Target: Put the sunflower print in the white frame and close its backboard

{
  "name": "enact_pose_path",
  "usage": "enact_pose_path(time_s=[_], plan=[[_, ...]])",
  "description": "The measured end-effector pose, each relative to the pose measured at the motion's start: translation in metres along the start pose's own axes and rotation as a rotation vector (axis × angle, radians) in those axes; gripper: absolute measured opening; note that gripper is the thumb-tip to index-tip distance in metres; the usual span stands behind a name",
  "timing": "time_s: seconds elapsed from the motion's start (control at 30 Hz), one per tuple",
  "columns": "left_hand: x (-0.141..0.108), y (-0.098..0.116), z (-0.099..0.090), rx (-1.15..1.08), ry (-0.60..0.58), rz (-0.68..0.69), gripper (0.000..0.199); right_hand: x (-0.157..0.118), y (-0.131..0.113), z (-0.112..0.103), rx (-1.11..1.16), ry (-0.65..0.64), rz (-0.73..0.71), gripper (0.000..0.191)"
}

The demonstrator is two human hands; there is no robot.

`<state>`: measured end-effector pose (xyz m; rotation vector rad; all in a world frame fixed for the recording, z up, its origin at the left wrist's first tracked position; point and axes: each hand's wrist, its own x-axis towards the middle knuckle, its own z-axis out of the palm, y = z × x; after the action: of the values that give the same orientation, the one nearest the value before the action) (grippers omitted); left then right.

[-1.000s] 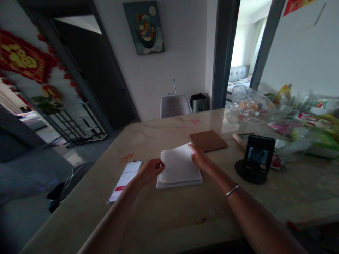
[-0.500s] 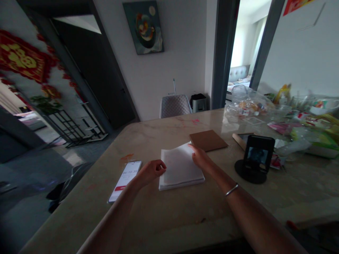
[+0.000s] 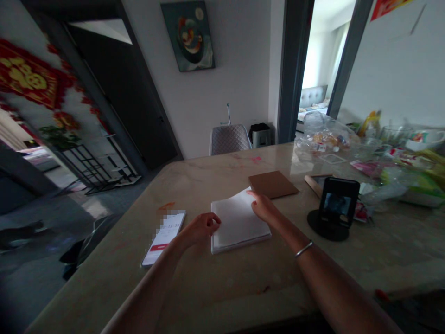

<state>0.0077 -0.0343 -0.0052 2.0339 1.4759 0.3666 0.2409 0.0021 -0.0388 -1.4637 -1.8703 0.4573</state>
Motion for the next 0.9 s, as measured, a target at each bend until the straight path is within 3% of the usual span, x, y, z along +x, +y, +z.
enact_pose_path(time_s=[0.27, 0.7, 0.9], plan=[[0.009, -0.012, 0.005, 0.143, 0.237, -0.077, 0.036, 0.000, 0.002, 0.000, 0.024, -0.034, -0.045, 0.055], [0.011, -0.019, 0.010, 0.089, 0.246, -0.035, 0.040, 0.001, -0.004, -0.002, -0.055, 0.012, 0.083, 0.050], [0.010, -0.016, 0.008, 0.121, 0.242, -0.070, 0.044, 0.000, -0.004, 0.006, -0.066, -0.004, 0.060, 0.048]])
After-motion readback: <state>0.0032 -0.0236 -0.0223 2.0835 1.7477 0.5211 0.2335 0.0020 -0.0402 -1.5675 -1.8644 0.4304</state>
